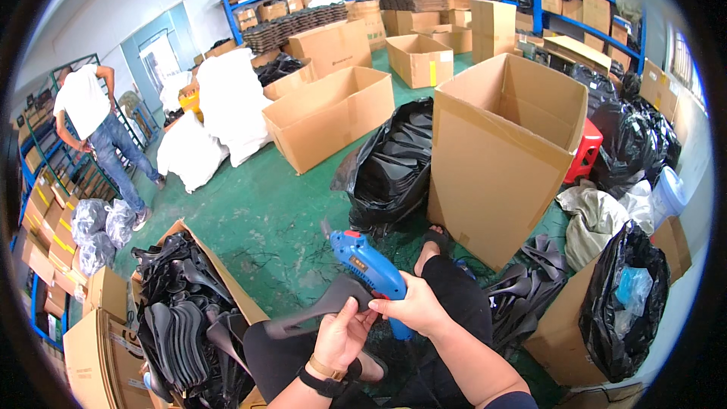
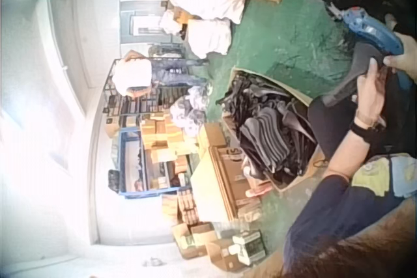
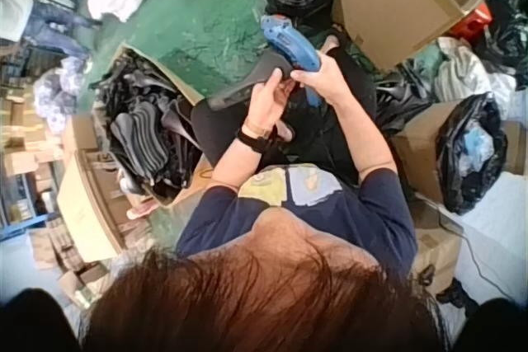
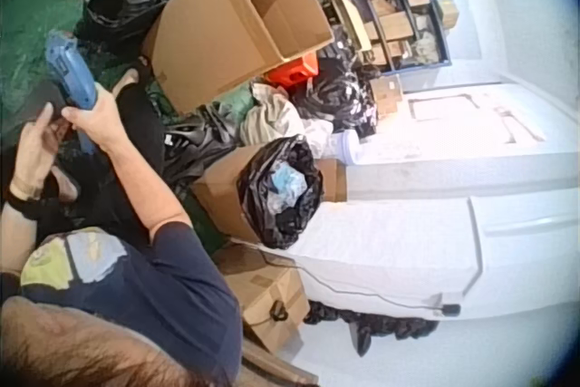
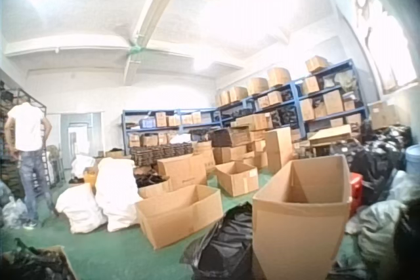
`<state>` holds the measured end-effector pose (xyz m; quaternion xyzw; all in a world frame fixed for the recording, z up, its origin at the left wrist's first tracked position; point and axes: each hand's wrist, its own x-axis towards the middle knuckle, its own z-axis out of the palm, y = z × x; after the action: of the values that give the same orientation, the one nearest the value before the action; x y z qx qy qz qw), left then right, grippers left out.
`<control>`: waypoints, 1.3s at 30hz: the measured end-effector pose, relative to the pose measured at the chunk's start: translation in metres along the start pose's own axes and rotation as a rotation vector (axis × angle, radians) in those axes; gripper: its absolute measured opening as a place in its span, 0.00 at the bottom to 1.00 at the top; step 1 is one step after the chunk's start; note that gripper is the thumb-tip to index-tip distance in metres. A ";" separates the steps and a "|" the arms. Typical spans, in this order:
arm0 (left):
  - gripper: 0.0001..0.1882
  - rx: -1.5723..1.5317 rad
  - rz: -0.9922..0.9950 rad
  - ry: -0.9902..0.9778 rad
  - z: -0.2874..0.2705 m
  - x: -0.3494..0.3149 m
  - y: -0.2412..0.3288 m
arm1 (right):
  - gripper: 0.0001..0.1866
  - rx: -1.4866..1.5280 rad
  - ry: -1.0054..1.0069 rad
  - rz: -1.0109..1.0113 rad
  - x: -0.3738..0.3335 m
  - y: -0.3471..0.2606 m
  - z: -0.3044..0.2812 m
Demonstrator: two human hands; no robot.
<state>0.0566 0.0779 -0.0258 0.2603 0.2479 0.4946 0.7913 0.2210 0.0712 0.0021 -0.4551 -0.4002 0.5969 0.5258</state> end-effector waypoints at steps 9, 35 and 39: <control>0.14 -0.417 -0.173 0.113 -0.039 0.014 0.011 | 0.17 0.461 -0.292 0.446 -0.055 0.043 -0.051; 0.18 -0.104 0.077 0.008 -0.022 0.003 0.041 | 0.14 0.557 -0.252 0.488 -0.059 0.043 -0.043; 0.20 -0.104 0.077 0.013 -0.024 0.002 0.041 | 0.15 0.525 -0.317 0.563 -0.065 0.049 -0.042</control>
<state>0.0145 0.0994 -0.0170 0.2250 0.2166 0.5387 0.7825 0.2510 0.0001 -0.0483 -0.2999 -0.1703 0.8618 0.3719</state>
